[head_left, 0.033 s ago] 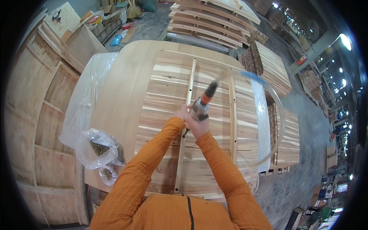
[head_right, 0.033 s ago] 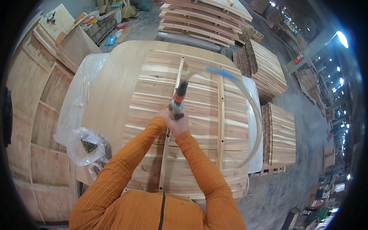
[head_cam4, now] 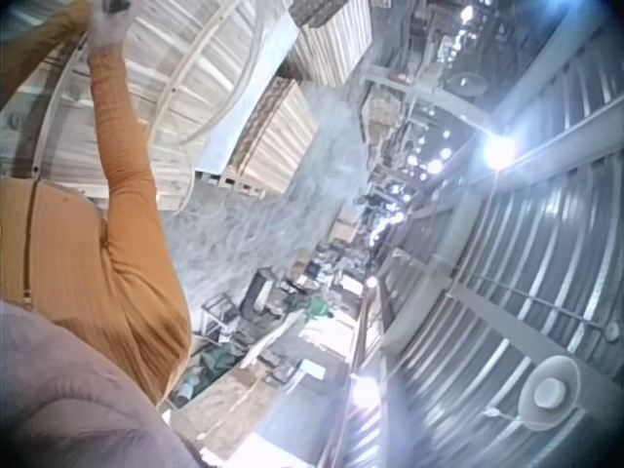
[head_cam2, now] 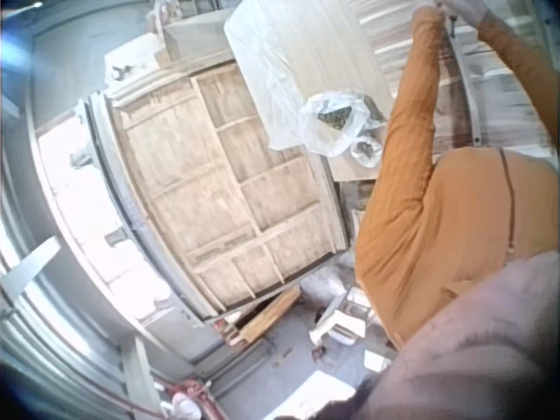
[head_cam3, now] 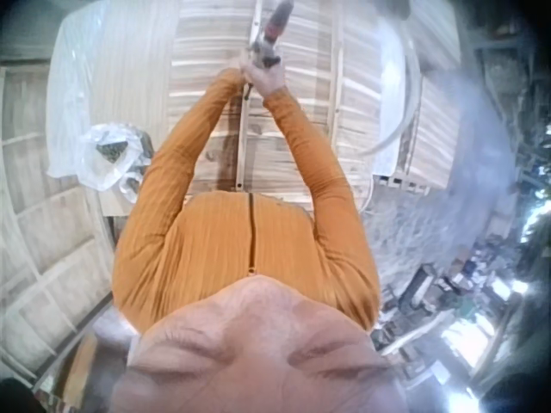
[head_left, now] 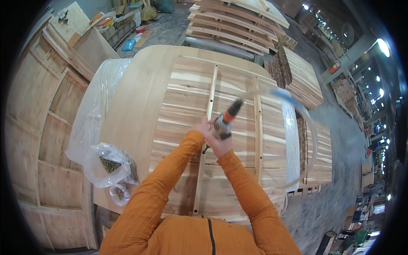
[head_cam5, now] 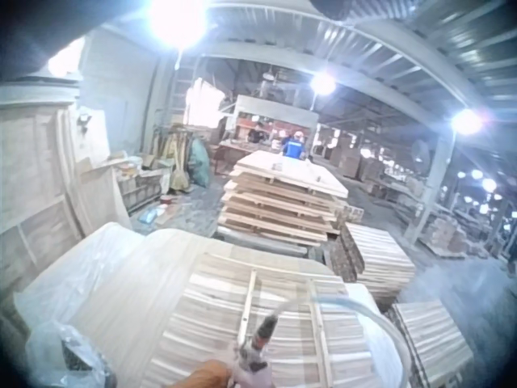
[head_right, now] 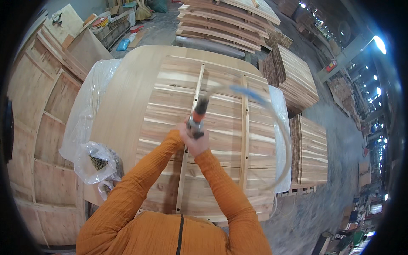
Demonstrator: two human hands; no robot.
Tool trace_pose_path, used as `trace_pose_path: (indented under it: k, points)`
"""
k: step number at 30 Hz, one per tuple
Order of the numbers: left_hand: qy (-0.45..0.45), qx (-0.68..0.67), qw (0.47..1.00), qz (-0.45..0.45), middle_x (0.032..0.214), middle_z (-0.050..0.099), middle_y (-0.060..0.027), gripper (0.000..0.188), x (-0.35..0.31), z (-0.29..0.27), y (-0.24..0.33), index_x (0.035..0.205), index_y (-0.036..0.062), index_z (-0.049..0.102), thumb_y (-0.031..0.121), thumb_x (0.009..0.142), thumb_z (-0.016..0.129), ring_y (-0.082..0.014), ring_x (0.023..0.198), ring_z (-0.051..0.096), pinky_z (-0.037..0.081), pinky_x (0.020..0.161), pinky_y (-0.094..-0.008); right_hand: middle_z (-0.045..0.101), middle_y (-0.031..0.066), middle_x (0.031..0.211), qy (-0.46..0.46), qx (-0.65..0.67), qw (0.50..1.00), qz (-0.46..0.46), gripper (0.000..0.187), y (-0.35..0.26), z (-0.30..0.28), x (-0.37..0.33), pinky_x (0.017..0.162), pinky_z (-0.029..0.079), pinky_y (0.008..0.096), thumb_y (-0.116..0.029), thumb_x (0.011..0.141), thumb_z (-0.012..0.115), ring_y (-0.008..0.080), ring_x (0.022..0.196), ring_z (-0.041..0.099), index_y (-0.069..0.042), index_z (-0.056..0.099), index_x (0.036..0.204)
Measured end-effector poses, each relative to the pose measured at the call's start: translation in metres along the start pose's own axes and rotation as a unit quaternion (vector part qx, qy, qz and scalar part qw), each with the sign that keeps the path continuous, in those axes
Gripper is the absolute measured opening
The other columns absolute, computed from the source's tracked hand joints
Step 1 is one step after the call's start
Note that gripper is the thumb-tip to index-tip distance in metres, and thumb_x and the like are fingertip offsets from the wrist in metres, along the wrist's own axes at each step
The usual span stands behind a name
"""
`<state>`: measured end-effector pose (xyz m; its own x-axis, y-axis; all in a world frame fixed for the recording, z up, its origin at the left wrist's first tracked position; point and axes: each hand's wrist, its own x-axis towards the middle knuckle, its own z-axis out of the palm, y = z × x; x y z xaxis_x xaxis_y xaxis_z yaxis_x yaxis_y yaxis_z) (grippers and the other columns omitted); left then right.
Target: The person uses a pneumatic nail gun to fasten wooden slats onto a large wooden panel. They repeatedly pick up nails, position them, and drive them into the wood. The person also lifts and moves the assembled panel within the workshop.
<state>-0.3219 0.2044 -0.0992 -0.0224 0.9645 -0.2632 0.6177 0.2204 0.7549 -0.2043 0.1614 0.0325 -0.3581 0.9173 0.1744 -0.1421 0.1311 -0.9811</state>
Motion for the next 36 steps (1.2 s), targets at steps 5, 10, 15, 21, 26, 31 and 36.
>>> trace_pose_path:
  k: [5,10,15,21,26,31,36]
  points:
    - [0.003,0.104,0.994,-0.038,0.085,0.062,-0.0211,0.084,-0.034,-0.018,0.046,0.135,0.0011,0.014,0.038,0.074,0.059,-0.0375,0.079,0.060,0.047,0.064,-0.0416,0.058,0.0021,0.077,-0.029,-0.043,0.999,-0.004,0.022,0.000,-0.007,-0.030,0.065,0.045,0.0235,-0.007,0.072,0.064,0.0081,0.068,0.054,-0.002,0.054,0.091]
    - [0.006,0.069,0.995,-0.074,0.093,0.059,-0.0252,0.072,-0.048,-0.026,0.055,0.137,0.0042,0.013,0.033,0.081,0.049,-0.0380,0.084,0.059,0.047,0.070,-0.0433,0.057,0.0004,0.074,-0.042,-0.001,0.999,0.010,0.021,0.008,-0.006,-0.031,0.059,0.045,0.0233,-0.005,0.071,0.064,0.0082,0.065,0.054,-0.004,0.052,0.088]
    - [0.013,0.049,0.998,-0.039,0.096,0.058,-0.0263,0.065,-0.035,-0.008,0.054,0.136,0.0052,0.016,0.029,0.083,0.044,-0.0399,0.086,0.058,0.046,0.072,-0.0439,0.053,-0.0007,0.076,-0.057,-0.081,0.995,0.026,0.019,0.014,-0.015,-0.039,0.060,0.044,0.0226,-0.002,0.071,0.061,0.0074,0.068,0.052,-0.008,0.051,0.086]
    - [0.150,-0.556,0.817,-0.020,0.076,0.054,-0.0095,0.038,-0.057,-0.003,-0.041,0.108,0.0025,0.048,0.028,0.081,0.052,-0.0272,0.069,0.054,0.047,0.062,-0.0358,0.055,0.0012,0.077,-0.117,0.029,0.992,0.031,0.029,-0.001,0.016,-0.035,0.060,0.046,0.0239,-0.001,0.070,0.061,0.0092,0.067,0.055,-0.005,0.048,0.096]
    - [0.159,-0.824,0.482,-0.253,0.069,0.049,-0.0048,0.029,-0.136,0.001,-0.017,0.096,0.0021,0.052,0.029,0.086,0.048,-0.0198,0.065,0.052,0.047,0.055,-0.0272,0.055,0.0014,0.073,-0.040,-0.002,0.999,0.012,0.032,0.015,-0.033,-0.027,0.057,0.046,0.0234,-0.003,0.071,0.061,0.0097,0.063,0.055,-0.004,0.049,0.100]
    - [0.022,-0.808,0.545,-0.225,0.094,0.059,-0.0115,0.013,-0.213,0.023,-0.030,0.095,0.0027,0.052,0.011,0.085,0.052,-0.0237,0.085,0.058,0.051,0.064,-0.0304,0.055,-0.0007,0.070,-0.036,0.004,0.999,-0.004,0.028,0.016,-0.010,-0.032,0.054,0.044,0.0228,-0.008,0.071,0.064,0.0071,0.059,0.053,-0.003,0.053,0.096]
    - [0.026,-0.719,0.675,-0.162,0.098,0.060,-0.0119,0.012,-0.265,0.036,-0.002,0.097,0.0026,0.053,0.006,0.086,0.052,-0.0215,0.082,0.059,0.051,0.066,-0.0298,0.056,0.0004,0.069,-0.035,-0.005,0.999,-0.011,0.026,0.014,-0.009,-0.039,0.055,0.045,0.0240,-0.008,0.070,0.064,0.0087,0.059,0.055,-0.003,0.053,0.093]
